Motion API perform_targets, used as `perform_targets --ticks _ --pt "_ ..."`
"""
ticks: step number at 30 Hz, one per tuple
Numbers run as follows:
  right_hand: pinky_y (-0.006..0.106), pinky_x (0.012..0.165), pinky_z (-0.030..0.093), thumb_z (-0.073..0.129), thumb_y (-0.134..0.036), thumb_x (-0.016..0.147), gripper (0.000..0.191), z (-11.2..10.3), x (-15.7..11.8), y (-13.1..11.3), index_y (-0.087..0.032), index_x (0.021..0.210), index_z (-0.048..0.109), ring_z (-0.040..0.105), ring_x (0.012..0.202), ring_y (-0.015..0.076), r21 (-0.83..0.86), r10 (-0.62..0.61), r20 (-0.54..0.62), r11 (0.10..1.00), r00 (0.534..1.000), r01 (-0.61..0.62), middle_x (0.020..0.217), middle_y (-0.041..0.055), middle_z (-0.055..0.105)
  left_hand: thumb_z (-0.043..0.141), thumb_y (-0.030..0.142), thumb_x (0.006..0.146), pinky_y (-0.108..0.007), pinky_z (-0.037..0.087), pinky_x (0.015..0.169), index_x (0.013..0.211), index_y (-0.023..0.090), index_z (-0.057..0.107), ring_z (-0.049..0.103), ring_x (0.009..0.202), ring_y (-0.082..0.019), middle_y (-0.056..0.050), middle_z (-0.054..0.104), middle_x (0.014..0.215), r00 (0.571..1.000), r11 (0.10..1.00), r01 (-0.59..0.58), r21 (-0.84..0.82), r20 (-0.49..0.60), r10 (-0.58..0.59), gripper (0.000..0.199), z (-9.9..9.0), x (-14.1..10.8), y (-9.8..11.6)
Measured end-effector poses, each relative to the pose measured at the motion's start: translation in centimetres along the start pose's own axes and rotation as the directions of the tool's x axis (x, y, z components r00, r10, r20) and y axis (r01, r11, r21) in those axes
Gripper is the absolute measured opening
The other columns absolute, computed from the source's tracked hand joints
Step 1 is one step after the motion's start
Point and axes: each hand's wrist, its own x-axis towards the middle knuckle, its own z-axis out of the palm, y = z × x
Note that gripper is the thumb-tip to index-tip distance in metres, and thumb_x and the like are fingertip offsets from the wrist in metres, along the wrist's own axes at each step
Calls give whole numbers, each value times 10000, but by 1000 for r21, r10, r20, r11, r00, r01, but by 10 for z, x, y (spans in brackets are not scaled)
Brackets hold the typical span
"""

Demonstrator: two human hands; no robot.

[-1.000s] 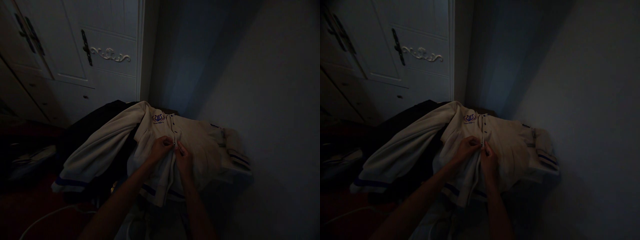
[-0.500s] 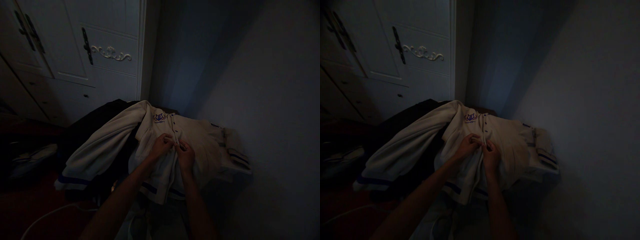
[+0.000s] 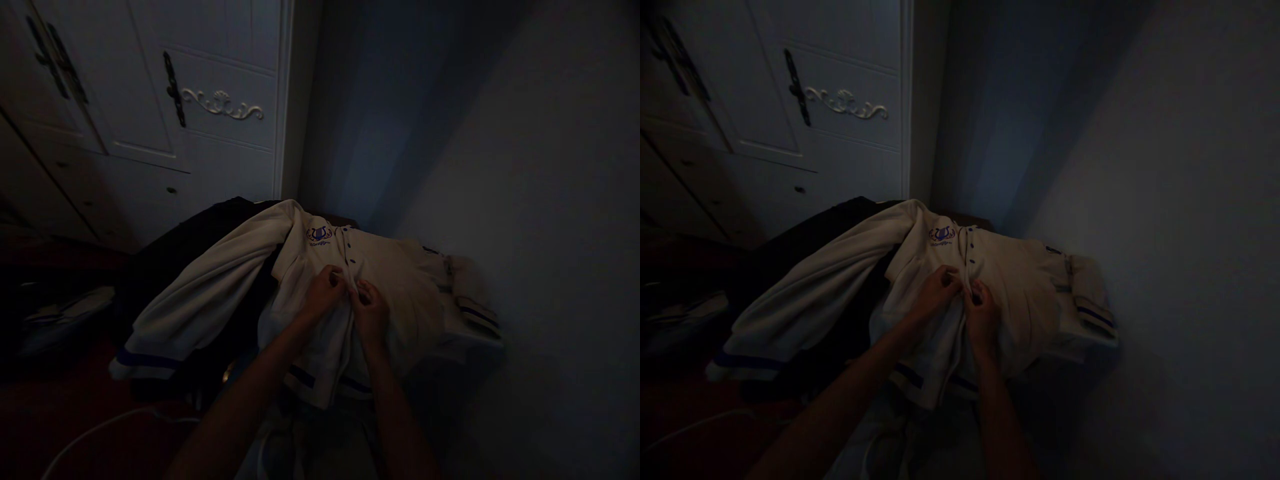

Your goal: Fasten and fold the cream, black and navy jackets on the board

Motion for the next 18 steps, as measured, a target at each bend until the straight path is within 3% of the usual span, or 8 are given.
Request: perform_targets --ticks 4,10,15,18 --pt "270 866 541 633 -537 727 530 -12 10 -4 -132 1063 692 696 967 183 -5 33 144 999 989 -33 1096 113 709 545 259 826 -206 455 613 1173 151 509 663 728 -134 -65 705 910 995 985 100 142 -23 -98 365 2 11 2" --pt "266 760 512 583 -543 771 534 -27 59 -21 -160 1133 665 686 812 173 -230 -4 233 971 973 59 897 68 722 534 310 831 -263 450 586 1060 138 562 658 607 -198 -75 694 711 979 934 179 311 43 -201 288 -7 43 13" --pt "272 833 493 529 -518 845 545 -10 106 -33 -158 1248 598 682 930 188 -458 30 325 880 945 129 986 95 712 636 407 797 -300 460 806 1019 130 587 652 1052 -287 -185 695 1056 988 868 152 473 -42 -150 358 -13 79 21" --pt "300 894 486 541 -536 838 613 7 123 -34 -145 1310 555 655 1083 239 -603 100 433 771 896 205 1164 155 669 771 340 672 -302 466 839 942 132 598 619 1122 -310 -184 679 1100 984 856 164 491 -19 -177 382 -14 100 21"
